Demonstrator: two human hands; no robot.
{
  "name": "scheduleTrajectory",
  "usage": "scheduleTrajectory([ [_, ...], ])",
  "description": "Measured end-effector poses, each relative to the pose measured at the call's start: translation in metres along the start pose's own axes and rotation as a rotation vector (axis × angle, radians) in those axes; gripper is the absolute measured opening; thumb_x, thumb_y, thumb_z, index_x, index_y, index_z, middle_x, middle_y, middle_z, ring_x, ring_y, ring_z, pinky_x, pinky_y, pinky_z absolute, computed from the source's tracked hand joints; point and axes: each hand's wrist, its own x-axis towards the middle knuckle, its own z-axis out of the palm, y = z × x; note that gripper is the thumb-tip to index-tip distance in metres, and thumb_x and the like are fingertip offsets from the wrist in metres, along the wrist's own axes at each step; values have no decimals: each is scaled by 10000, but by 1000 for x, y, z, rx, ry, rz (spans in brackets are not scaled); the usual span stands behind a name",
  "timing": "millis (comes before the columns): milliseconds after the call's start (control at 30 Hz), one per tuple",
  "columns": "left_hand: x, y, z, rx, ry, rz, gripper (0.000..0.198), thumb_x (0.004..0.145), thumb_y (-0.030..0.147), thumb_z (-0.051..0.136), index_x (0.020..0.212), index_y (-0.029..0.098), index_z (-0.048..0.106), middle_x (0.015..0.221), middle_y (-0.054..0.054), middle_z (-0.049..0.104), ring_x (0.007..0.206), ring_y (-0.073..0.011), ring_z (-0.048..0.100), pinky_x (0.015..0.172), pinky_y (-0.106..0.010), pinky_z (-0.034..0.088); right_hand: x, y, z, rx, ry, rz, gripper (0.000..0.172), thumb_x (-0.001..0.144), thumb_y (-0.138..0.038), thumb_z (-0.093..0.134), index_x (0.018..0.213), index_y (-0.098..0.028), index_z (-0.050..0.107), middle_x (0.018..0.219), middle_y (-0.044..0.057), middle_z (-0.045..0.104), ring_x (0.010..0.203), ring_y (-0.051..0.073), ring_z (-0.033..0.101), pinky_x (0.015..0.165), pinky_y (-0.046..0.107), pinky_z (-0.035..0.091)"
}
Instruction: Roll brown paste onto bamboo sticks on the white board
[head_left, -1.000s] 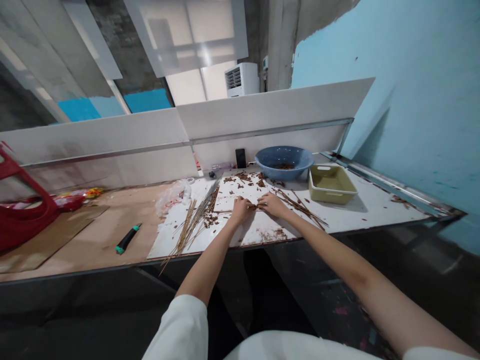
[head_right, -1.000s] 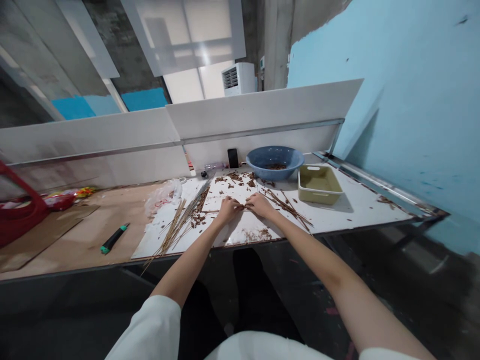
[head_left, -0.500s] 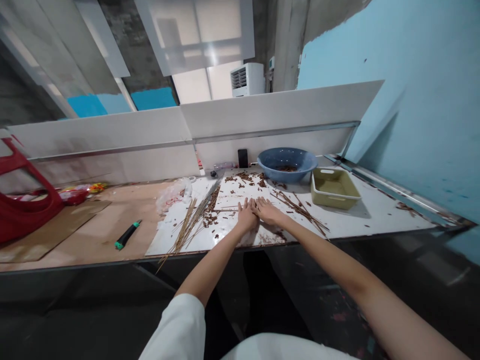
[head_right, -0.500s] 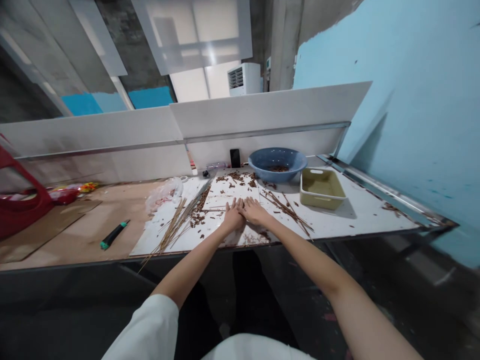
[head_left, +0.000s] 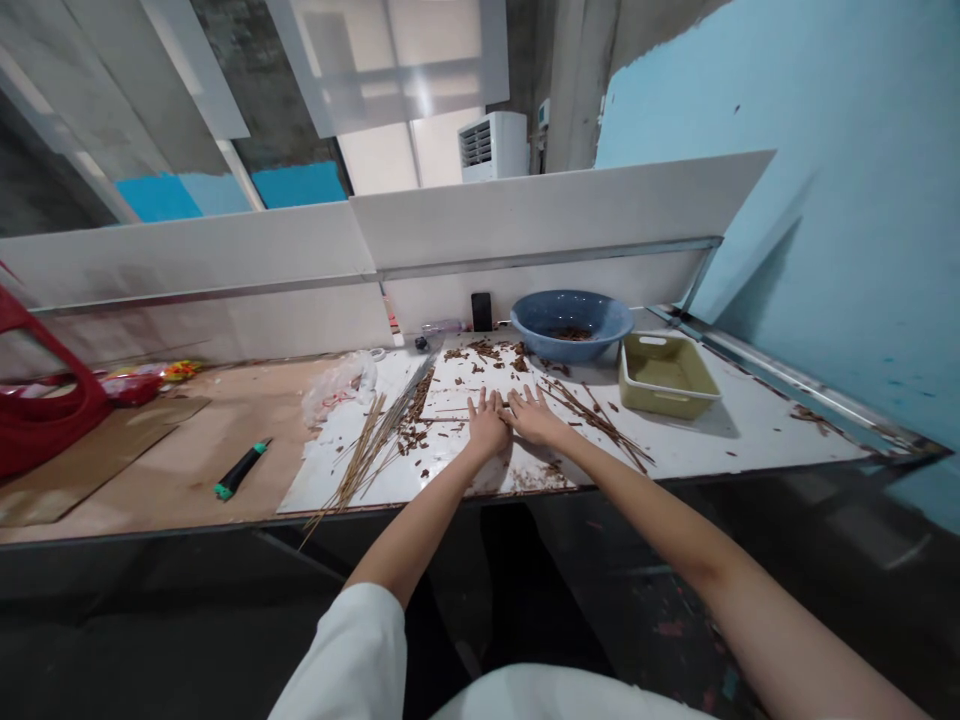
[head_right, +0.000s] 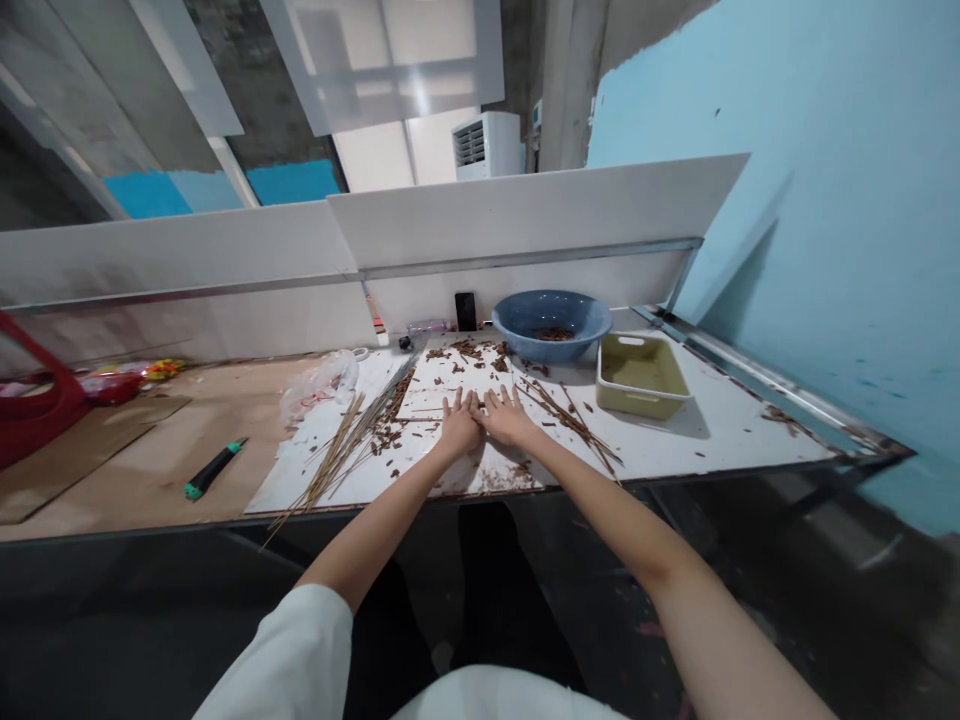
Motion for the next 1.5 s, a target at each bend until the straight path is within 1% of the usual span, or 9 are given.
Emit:
scheduleTrajectory([
  [167, -16, -5, 9, 22, 46, 35, 760, 1053, 320, 476, 1796, 202, 370, 1830, -140, 402, 1769, -362, 143, 1407, -687, 83, -20, 0, 12, -11, 24, -22, 622, 1165, -485, 435, 1737, -245, 471, 1797, 229, 421, 1717, 456, 275, 1367, 791, 111],
  [433, 9, -1, -11, 37, -8, -23, 760, 1036, 291, 490, 1774, 132, 402, 1819, -191, 393, 1755, -379, 201, 1400, -681, 145, 5, 12, -6, 12, 0, 17, 668, 1133, -572, 528, 1749, -329, 440, 1771, 202, 483, 1686, 483, 340, 1328, 841, 178],
  [600, -20, -1, -5, 49, 36, 8, 749, 1063, 318, 455, 1784, 128, 382, 1817, -189, 399, 1757, -365, 200, 1413, -671, 125, -23, 10, 5, -2, 33, -64, 614, 1150, -511, 486, 1749, -385, 435, 1761, 171, 507, 1698, 466, 321, 1334, 851, 149],
  [767, -36, 15, 8, 73, 75, 99, 848, 1029, 330, 528, 1830, 240, 265, 1869, -110, 309, 1767, -384, 142, 1415, -701, -7, -26, -5, 5, 5, -9, -95, 653, 1162, -382, 424, 1795, -241, 350, 1809, 248, 390, 1710, 453, 292, 1361, 769, 226],
  [933, -15, 20, 6, 27, -75, 47, 822, 1042, 373, 510, 1824, 247, 288, 1870, -103, 309, 1763, -393, 153, 1406, -713, 27, -4, -5, -6, -20, -83, -41, 636, 1160, -304, 359, 1788, -205, 365, 1803, 252, 392, 1707, 432, 311, 1354, 778, 229],
  [1033, -2, 17, -3, 12, -59, -13, 793, 1064, 361, 437, 1829, 245, 265, 1895, -78, 231, 1777, -366, 76, 1402, -717, 27, 4, 0, -13, -79, -84, 34, 654, 1157, -326, 384, 1803, -250, 326, 1857, 207, 292, 1736, 419, 227, 1358, 791, 149],
  [1133, -4, 14, -6, 29, -66, -15, 775, 1067, 366, 417, 1821, 236, 296, 1888, -66, 259, 1778, -354, 73, 1410, -697, 16, -3, 2, -13, -108, -94, 58, 650, 1163, -361, 377, 1803, -260, 328, 1874, 184, 259, 1747, 419, 182, 1366, 781, 98],
  [1300, -14, 10, 1, 49, -61, 11, 774, 1060, 382, 435, 1813, 239, 328, 1871, -64, 305, 1774, -365, 100, 1404, -717, 8, -21, 1, -7, -158, -71, -61, 625, 1147, -315, 392, 1771, -285, 412, 1834, 207, 357, 1725, 469, 233, 1331, 851, 90],
  [1500, 16, 11, -8, 12, -96, -79, 754, 1077, 374, 383, 1810, 204, 328, 1880, -71, 276, 1774, -373, 89, 1398, -744, 33, 6, 8, -25, -122, -140, 33, 657, 1162, -312, 345, 1815, -339, 279, 1854, 182, 320, 1720, 454, 261, 1325, 854, 95],
])
